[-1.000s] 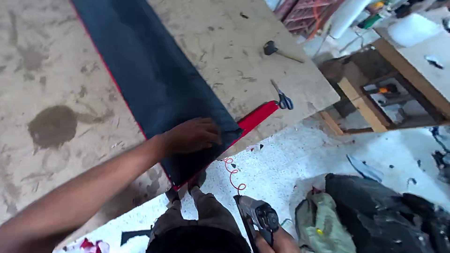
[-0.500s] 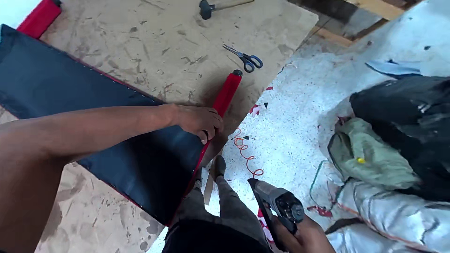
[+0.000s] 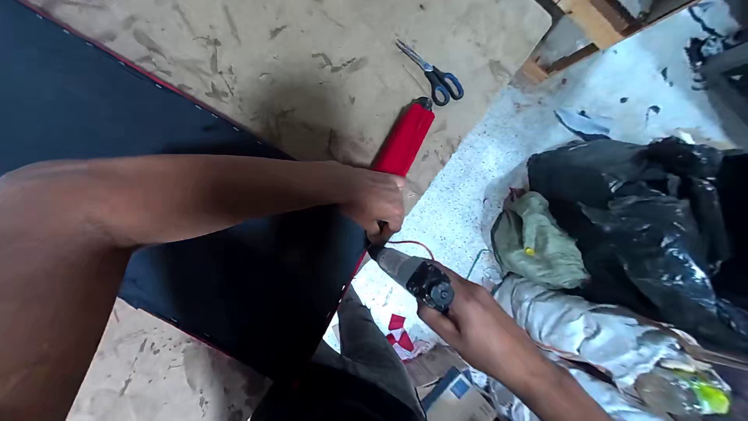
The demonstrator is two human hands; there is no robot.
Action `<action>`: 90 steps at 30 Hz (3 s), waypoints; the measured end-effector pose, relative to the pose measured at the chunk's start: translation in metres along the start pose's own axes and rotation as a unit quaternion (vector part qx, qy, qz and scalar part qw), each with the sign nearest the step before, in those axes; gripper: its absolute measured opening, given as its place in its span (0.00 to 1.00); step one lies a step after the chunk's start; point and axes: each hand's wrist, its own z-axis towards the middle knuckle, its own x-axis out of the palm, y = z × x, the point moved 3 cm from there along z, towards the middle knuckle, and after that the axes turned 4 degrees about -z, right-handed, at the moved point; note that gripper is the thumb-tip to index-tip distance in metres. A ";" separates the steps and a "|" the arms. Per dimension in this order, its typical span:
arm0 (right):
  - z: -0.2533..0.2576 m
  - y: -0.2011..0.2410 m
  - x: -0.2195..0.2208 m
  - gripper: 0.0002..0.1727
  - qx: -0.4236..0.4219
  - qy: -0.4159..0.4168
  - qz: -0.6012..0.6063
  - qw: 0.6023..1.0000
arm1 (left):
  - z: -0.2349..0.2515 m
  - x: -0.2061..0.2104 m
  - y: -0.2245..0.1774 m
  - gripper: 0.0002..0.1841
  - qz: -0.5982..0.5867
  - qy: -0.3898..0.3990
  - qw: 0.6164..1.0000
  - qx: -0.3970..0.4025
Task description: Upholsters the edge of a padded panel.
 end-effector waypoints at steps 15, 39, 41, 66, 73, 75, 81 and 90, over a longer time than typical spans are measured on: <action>0.014 0.044 0.000 0.30 -0.022 0.076 -0.050 0.996 | -0.002 -0.012 0.001 0.10 -0.069 -0.027 0.996 -0.051; 0.023 -0.015 -0.027 0.23 -0.039 0.005 -0.003 0.999 | -0.013 -0.001 0.047 0.11 -0.112 -0.089 0.990 0.023; 0.028 -0.015 -0.027 0.24 -0.046 0.007 -0.006 0.999 | -0.011 -0.002 0.047 0.09 -0.114 -0.099 0.988 0.020; 0.070 0.004 -0.040 0.21 -0.039 0.064 -0.101 0.992 | -0.006 -0.015 0.037 0.04 -0.134 -0.144 0.972 -0.129; 0.076 -0.008 -0.045 0.18 -0.047 0.043 -0.117 0.991 | -0.070 -0.074 0.041 0.11 -0.268 -0.395 0.859 -0.186; 0.076 -0.010 -0.043 0.16 -0.054 0.044 -0.117 0.991 | -0.096 -0.081 0.033 0.11 -0.249 -0.418 0.847 -0.213; 0.058 0.003 -0.056 0.17 -0.042 0.070 -0.098 0.992 | -0.181 -0.058 -0.022 0.11 -0.238 -0.437 0.805 -0.322; 0.067 0.003 -0.040 0.16 -0.034 0.044 -0.109 0.992 | -0.204 0.016 -0.127 0.08 -0.282 -0.566 0.673 -0.383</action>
